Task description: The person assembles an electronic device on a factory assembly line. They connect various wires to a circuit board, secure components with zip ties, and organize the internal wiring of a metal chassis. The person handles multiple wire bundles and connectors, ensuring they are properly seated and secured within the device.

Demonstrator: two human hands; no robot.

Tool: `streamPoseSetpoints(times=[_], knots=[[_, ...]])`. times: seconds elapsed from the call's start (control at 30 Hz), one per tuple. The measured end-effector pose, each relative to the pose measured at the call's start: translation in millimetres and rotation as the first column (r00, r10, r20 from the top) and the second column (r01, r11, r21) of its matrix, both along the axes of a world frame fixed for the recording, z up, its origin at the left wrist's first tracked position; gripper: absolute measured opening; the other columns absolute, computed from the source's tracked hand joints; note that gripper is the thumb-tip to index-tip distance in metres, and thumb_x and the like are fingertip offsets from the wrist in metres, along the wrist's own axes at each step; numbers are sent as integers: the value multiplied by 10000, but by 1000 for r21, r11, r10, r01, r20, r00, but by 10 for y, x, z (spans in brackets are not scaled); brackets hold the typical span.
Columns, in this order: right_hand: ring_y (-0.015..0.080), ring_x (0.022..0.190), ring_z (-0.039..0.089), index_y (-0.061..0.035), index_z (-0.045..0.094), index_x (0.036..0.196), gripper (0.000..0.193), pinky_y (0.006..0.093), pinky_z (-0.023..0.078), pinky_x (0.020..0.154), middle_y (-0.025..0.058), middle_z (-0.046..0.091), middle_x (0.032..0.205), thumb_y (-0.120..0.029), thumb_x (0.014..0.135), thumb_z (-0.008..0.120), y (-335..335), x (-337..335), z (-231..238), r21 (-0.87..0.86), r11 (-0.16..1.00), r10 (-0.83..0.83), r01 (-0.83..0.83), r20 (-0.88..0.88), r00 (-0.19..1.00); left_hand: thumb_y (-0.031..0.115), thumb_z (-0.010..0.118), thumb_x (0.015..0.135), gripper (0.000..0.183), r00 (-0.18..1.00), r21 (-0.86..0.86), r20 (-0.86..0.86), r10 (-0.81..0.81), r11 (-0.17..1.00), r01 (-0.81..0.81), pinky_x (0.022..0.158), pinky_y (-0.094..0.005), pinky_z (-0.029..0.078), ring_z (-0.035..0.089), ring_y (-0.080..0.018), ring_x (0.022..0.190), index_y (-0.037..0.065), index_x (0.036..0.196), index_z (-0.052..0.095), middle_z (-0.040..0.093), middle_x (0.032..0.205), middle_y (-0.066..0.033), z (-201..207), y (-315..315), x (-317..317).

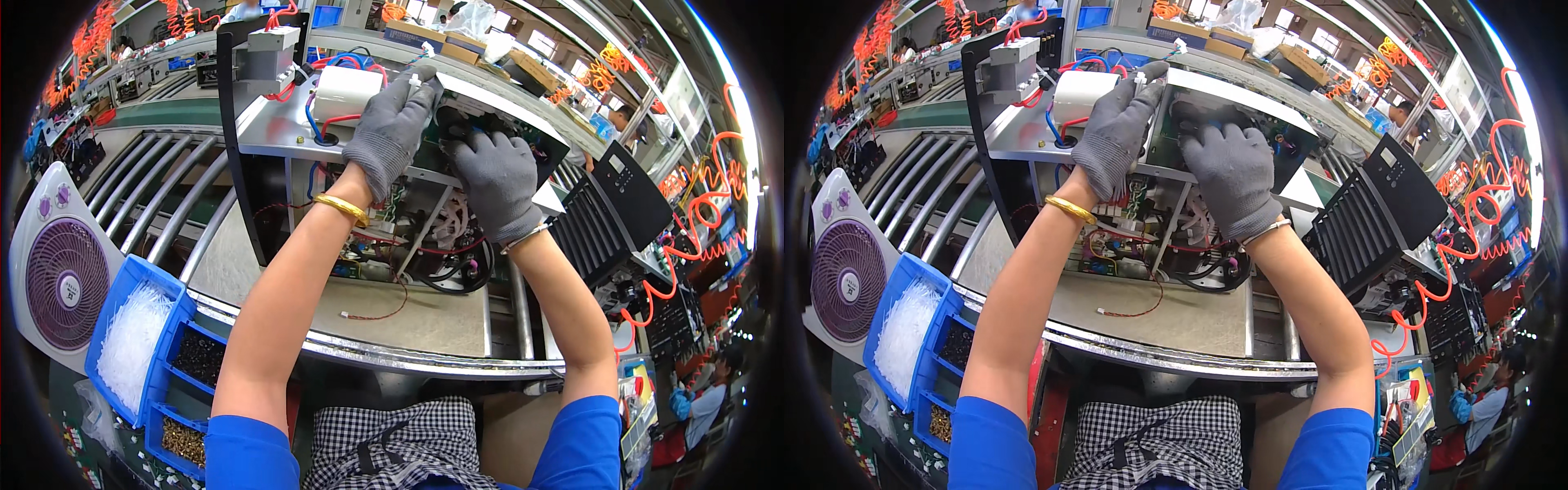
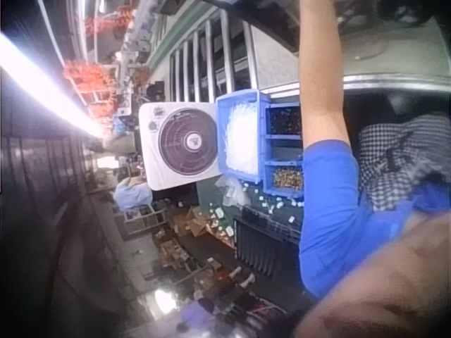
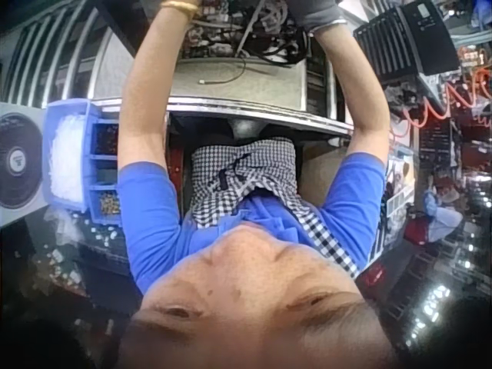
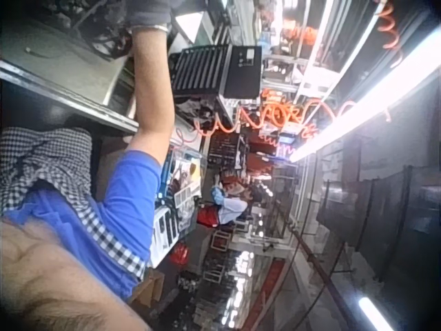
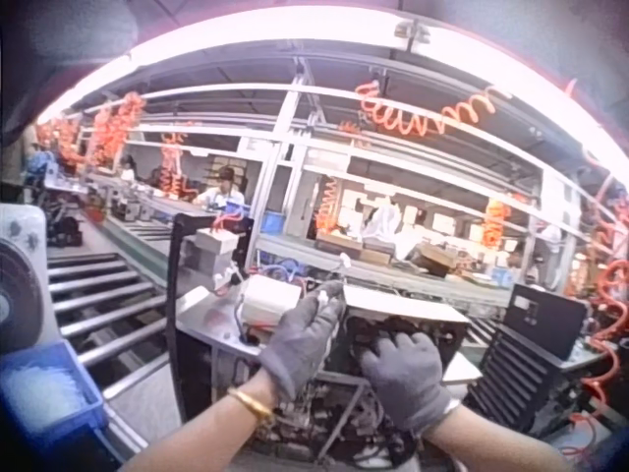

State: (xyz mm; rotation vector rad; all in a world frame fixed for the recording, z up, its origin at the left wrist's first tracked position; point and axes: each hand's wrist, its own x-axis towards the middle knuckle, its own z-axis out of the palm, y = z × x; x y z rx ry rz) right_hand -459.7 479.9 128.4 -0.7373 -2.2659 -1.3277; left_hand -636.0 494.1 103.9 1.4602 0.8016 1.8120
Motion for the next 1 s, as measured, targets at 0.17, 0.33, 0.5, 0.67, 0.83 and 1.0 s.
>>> streamPoseSetpoints(times=[0.17,0.33,0.5,0.67,0.83,1.0], knots=[[203,793,597,-184,672,992,217,348,453,692,-2,652,961,-183,779,634,22,-56,-29,10,999,-36,36,26,999,231,506,1031,373,1000,65,23,-8,998,7,937,-226,444,558,-97,1045,23,1335,559,647,1155,-43,-88,121,-40],[192,814,608,-191,676,997,231,347,457,703,-13,666,999,-173,770,637,75,-77,-93,11,1000,-19,19,9,1000,220,504,1032,370,1000,86,6,3,996,-4,959,-232,441,562,-104,1067,8,1331,556,645,1178,-53,-150,207,-58],[191,788,614,-198,678,977,223,347,460,694,-17,669,965,-167,760,637,158,-123,-162,30,997,-71,70,21,997,216,501,1033,366,998,66,56,-13,998,9,950,-229,442,561,-100,1056,4,1326,558,649,1151,-50,-177,252,-22],[194,786,614,-185,671,935,198,347,459,695,-9,657,936,-163,743,629,198,-92,-191,49,998,-38,39,-9,999,217,491,1034,354,999,68,19,31,997,-32,915,-222,443,551,-87,1014,16,1313,573,646,1118,-42,-161,224,18],[221,863,606,-145,665,934,199,374,454,760,15,639,971,-157,738,632,101,-24,-155,-26,999,-47,46,-51,998,257,493,1028,360,1000,-30,-1,-5,1000,5,649,-185,414,466,-22,741,69,1323,581,610,915,23,-55,23,27],[256,910,599,-128,668,1024,234,415,450,832,47,626,967,-150,792,690,-344,45,-97,-66,981,158,-183,-277,948,260,502,1023,367,1000,-14,2,24,1000,-24,538,-178,350,386,6,627,88,1340,576,565,826,72,-12,6,48]])
